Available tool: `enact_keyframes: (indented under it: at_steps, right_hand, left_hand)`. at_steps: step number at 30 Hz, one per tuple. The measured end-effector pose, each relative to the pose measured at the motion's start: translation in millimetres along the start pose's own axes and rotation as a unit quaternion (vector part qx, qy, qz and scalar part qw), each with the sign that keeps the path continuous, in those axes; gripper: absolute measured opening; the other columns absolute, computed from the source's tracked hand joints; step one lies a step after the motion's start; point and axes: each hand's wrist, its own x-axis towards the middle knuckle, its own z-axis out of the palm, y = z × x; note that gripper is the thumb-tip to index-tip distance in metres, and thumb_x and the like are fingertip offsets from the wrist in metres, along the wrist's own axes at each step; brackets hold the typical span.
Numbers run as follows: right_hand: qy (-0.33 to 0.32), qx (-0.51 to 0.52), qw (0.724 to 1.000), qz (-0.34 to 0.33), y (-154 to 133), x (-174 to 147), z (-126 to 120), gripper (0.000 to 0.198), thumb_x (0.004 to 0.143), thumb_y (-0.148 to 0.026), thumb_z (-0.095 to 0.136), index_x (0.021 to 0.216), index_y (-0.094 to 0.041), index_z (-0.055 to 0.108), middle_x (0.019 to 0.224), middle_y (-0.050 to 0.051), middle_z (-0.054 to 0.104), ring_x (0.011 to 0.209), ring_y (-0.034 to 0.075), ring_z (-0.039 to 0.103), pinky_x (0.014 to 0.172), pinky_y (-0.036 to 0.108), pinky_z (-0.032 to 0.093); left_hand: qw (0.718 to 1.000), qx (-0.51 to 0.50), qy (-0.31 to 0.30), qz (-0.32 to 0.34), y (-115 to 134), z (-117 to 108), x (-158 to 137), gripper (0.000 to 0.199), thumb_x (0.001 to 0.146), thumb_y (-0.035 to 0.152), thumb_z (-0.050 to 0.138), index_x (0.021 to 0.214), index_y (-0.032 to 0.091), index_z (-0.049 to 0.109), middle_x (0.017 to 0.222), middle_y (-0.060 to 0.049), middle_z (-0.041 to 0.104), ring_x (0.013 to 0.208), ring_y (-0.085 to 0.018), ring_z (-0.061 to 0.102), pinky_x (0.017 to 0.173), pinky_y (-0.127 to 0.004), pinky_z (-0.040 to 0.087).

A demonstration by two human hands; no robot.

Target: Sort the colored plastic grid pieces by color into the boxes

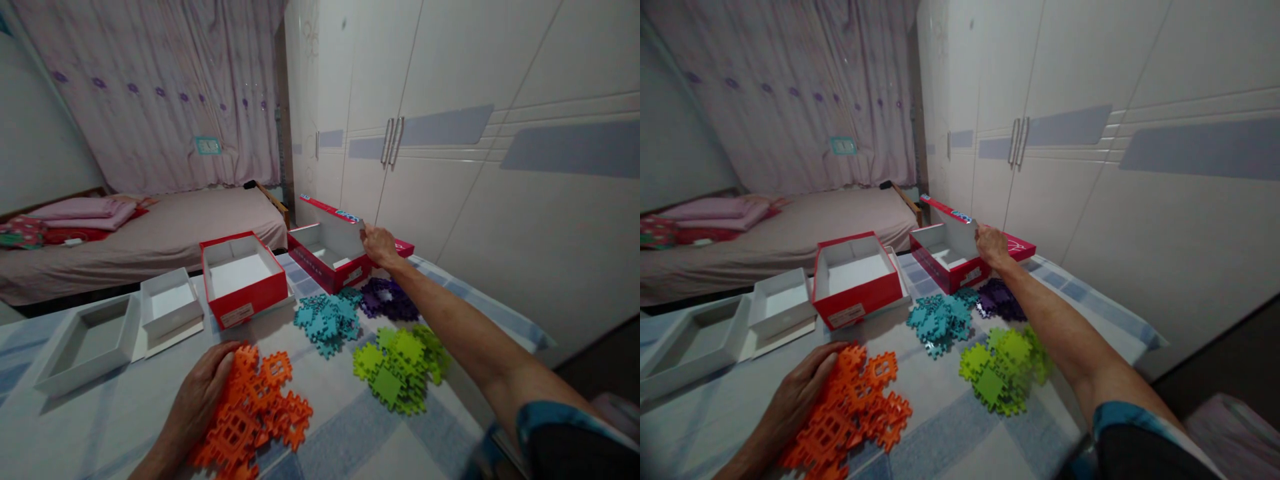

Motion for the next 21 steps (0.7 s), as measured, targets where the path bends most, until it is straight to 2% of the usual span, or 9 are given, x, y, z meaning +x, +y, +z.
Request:
enact_keyframes:
  at_steps: [3, 8, 12, 16, 19, 21]
  right_hand:
    - [0.012, 0.013, 0.999, 0.041, 9.1, 12.7, -4.4, 0.035, 0.094, -0.025, 0.036, 0.111, -0.013, 0.065, 0.099, 0.019, 0.070, 0.097, 0.028, 0.066, 0.082, 0.035, 0.048]
    - [0.044, 0.126, 0.983, 0.129, 34.7, 36.0, -2.5, 0.031, 0.088, -0.025, 0.045, 0.108, -0.012, 0.065, 0.106, 0.018, 0.069, 0.103, 0.028, 0.064, 0.086, 0.034, 0.047]
    - [0.057, 0.163, 0.962, 0.211, 62.7, 45.1, 13.2, 0.032, 0.088, -0.024, 0.043, 0.109, -0.009, 0.063, 0.101, 0.016, 0.070, 0.091, 0.024, 0.067, 0.075, 0.031, 0.052]
    - [0.050, 0.192, 0.933, 0.299, 85.0, 34.7, 37.5, 0.036, 0.079, -0.022, 0.056, 0.112, -0.007, 0.060, 0.088, 0.015, 0.069, 0.078, 0.024, 0.068, 0.065, 0.032, 0.055]
    - [0.053, 0.194, 0.919, 0.339, 94.7, 20.6, 51.2, 0.055, 0.070, -0.022, 0.067, 0.120, -0.003, 0.052, 0.098, 0.021, 0.067, 0.090, 0.029, 0.066, 0.077, 0.039, 0.055]
    - [0.062, 0.197, 0.918, 0.339, 99.6, 11.6, 54.9, 0.061, 0.070, -0.025, 0.068, 0.124, -0.003, 0.048, 0.110, 0.024, 0.063, 0.102, 0.031, 0.063, 0.087, 0.041, 0.051]
  left_hand:
    - [1.000, -0.002, 0.002, 0.002, 1.4, -0.7, -0.1, 0.048, 0.085, 0.056, 0.038, 0.104, 0.023, 0.066, 0.111, -0.005, 0.069, 0.106, -0.023, 0.063, 0.098, -0.038, 0.048]
    - [1.000, 0.001, 0.007, 0.002, 4.3, -1.5, 0.0, 0.047, 0.085, 0.056, 0.038, 0.103, 0.023, 0.067, 0.110, -0.005, 0.069, 0.105, -0.023, 0.063, 0.097, -0.037, 0.049]
    - [1.000, 0.002, 0.008, 0.004, 1.6, 0.0, -0.2, 0.047, 0.085, 0.056, 0.038, 0.103, 0.023, 0.067, 0.110, -0.004, 0.070, 0.105, -0.022, 0.064, 0.096, -0.037, 0.050]
    - [1.000, 0.007, 0.014, 0.006, -3.1, 1.5, 0.9, 0.046, 0.085, 0.055, 0.038, 0.102, 0.024, 0.067, 0.110, -0.004, 0.070, 0.105, -0.022, 0.064, 0.096, -0.035, 0.050]
    - [1.000, 0.013, 0.015, 0.006, -3.5, 1.3, 1.9, 0.046, 0.085, 0.056, 0.038, 0.102, 0.025, 0.067, 0.109, -0.003, 0.071, 0.104, -0.022, 0.065, 0.095, -0.035, 0.051]
    - [1.000, 0.015, 0.014, 0.010, -1.9, 0.5, 2.1, 0.046, 0.085, 0.056, 0.038, 0.102, 0.025, 0.067, 0.109, -0.003, 0.071, 0.104, -0.022, 0.065, 0.095, -0.036, 0.051]
